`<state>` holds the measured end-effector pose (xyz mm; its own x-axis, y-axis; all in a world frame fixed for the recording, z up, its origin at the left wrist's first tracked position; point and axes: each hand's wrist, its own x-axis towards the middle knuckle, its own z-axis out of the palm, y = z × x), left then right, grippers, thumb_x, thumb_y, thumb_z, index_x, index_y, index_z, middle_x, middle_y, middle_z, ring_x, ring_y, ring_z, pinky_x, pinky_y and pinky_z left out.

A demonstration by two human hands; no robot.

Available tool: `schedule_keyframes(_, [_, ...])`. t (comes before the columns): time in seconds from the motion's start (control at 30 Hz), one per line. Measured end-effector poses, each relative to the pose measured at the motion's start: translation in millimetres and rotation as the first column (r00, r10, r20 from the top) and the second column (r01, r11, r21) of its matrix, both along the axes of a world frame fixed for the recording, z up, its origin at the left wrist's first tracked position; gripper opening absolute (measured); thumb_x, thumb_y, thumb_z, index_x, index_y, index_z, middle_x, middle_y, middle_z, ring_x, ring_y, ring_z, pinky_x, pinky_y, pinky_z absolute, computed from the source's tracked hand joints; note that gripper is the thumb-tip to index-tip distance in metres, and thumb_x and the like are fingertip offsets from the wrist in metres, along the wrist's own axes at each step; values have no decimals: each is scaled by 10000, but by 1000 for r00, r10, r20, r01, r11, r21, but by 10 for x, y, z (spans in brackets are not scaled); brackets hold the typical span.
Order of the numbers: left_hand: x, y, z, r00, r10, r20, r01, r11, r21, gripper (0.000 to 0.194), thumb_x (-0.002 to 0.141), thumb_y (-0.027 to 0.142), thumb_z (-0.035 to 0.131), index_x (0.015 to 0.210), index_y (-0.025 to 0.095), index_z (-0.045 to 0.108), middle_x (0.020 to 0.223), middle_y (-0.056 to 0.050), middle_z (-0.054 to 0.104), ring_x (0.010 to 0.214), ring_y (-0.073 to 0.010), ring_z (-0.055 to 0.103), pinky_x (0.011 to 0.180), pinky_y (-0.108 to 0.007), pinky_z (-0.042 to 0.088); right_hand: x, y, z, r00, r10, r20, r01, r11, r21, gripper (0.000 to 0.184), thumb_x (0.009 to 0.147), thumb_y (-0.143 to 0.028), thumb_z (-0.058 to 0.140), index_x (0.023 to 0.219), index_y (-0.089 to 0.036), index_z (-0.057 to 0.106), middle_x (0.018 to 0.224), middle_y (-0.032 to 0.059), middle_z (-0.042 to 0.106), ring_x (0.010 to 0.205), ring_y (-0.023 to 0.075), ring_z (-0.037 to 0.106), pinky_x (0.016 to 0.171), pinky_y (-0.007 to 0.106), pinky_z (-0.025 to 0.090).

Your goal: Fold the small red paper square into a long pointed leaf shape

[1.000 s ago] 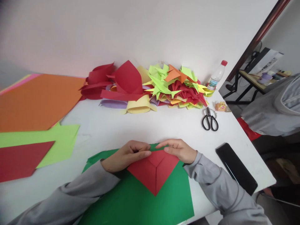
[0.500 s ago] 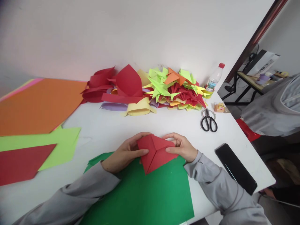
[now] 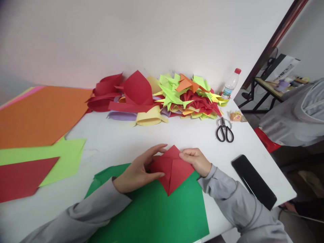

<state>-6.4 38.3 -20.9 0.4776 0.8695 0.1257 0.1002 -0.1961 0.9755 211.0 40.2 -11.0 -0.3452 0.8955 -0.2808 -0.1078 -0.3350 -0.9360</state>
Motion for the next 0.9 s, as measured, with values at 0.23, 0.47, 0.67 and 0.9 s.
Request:
schedule_keyframes(0.23, [29, -35, 95, 994, -36, -103, 67, 946, 317, 322, 807, 275, 613, 1117, 227, 541, 1122, -82, 531, 1070, -235, 506, 944, -388, 411, -18, -7, 50, 1000, 15, 16, -16, 999, 29, 422, 676, -554, 705, 662, -144, 607, 557, -52, 525, 487, 59, 398, 499, 203, 293])
schedule_keyframes(0.47, [17, -9, 131, 996, -83, -29, 84, 996, 41, 260, 853, 409, 528, 742, 186, 454, 864, -25, 500, 750, -142, 487, 660, -260, 425, -29, 7, 40, 996, 12, 84, -27, 985, 172, 400, 706, -550, 687, 792, -164, 632, 700, -15, 607, 594, 90, 483, 584, 225, 366])
schedule_keyframes(0.67, [22, 21, 178, 992, -110, -60, 112, 993, 32, 389, 885, 418, 451, 581, 183, 393, 731, -4, 456, 673, -134, 444, 633, -265, 378, -9, 14, 17, 988, 11, 151, -45, 974, 222, 387, 744, -553, 651, 778, -167, 627, 666, -16, 580, 584, 97, 467, 561, 228, 360])
schedule_keyframes(0.9, [-17, 18, 73, 993, -114, -12, 114, 993, -5, 289, 787, 289, 591, 1046, 172, 541, 1007, -65, 556, 838, -181, 547, 735, -296, 438, -37, -4, 6, 990, -42, 138, 9, 974, 228, 352, 758, -518, 645, 839, -186, 564, 637, -34, 562, 537, 93, 468, 541, 232, 369])
